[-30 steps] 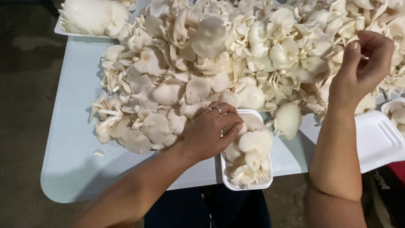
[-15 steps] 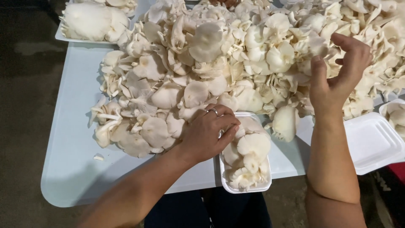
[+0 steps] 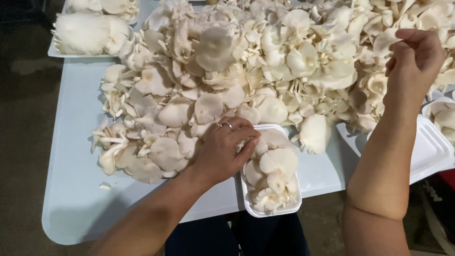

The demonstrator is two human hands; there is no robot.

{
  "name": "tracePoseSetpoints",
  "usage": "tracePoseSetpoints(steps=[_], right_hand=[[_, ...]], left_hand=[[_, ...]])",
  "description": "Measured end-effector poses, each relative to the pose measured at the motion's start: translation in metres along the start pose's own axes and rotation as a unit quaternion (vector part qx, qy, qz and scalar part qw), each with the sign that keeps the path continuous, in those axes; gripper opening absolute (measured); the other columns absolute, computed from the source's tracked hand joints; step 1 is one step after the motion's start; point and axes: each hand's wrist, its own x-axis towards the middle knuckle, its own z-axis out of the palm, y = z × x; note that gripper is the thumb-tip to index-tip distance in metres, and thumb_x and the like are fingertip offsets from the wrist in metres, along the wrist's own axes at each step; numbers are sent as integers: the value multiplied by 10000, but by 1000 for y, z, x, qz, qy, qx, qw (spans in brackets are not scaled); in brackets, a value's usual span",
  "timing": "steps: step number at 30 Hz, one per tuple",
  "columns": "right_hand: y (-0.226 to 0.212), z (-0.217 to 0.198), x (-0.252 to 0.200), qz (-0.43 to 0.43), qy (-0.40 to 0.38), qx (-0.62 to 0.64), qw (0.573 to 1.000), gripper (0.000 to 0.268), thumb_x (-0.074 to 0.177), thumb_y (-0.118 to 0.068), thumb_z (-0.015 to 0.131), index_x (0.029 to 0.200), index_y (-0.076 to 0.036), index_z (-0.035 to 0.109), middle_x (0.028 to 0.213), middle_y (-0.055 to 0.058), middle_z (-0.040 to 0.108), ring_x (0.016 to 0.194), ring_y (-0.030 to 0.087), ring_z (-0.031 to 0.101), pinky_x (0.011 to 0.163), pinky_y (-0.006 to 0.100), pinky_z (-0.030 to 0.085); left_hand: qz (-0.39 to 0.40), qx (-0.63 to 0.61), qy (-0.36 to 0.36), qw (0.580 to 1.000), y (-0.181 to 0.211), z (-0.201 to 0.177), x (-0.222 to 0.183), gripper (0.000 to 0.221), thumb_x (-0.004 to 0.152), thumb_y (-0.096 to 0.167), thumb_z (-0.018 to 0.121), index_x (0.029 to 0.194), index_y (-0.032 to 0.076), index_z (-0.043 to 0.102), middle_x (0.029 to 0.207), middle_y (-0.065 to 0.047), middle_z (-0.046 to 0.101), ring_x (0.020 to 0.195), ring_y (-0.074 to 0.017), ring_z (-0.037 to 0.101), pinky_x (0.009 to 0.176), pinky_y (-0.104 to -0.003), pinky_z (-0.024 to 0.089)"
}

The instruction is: The person picks oyster mushrooms from a large pile on a table and places them into a small white container. They occasionally separate larger clusters into smaller pieces before packing them.

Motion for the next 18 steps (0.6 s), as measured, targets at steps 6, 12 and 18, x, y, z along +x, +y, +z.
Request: tracePoseSetpoints(steps=[6,12,18], right_hand=[[-4,12,-9,0,-54,2,999,205,1200,-215,588,1071,-71,657,818,34,599,606,60,418,531,238,264],[-34,-7,-11,95,-245,-473,841,222,1159,-165,590,1217,-8,735,1048,185,744,805,362,675,692,484,546],[-35,-23,-10,162,-353,-535,750,346,1031,-205,542,1330,-236,713,1180,79,750,963,376,697,704,515,516]], left_hand=[[9,-16,18,1000,-3,0,1,177,995,227,610,1044,119,742,1037,-28,685,960,-217,683,986,-454,464],[-1,8,3,1000,-2,-3,1,199,1003,257,595,1057,134,742,1075,-15,683,1026,-251,654,903,-447,468],[-5,5,1,1000,-1,-3,0,205,1004,259,585,1052,147,750,1088,-8,696,1018,-212,683,896,-442,466]])
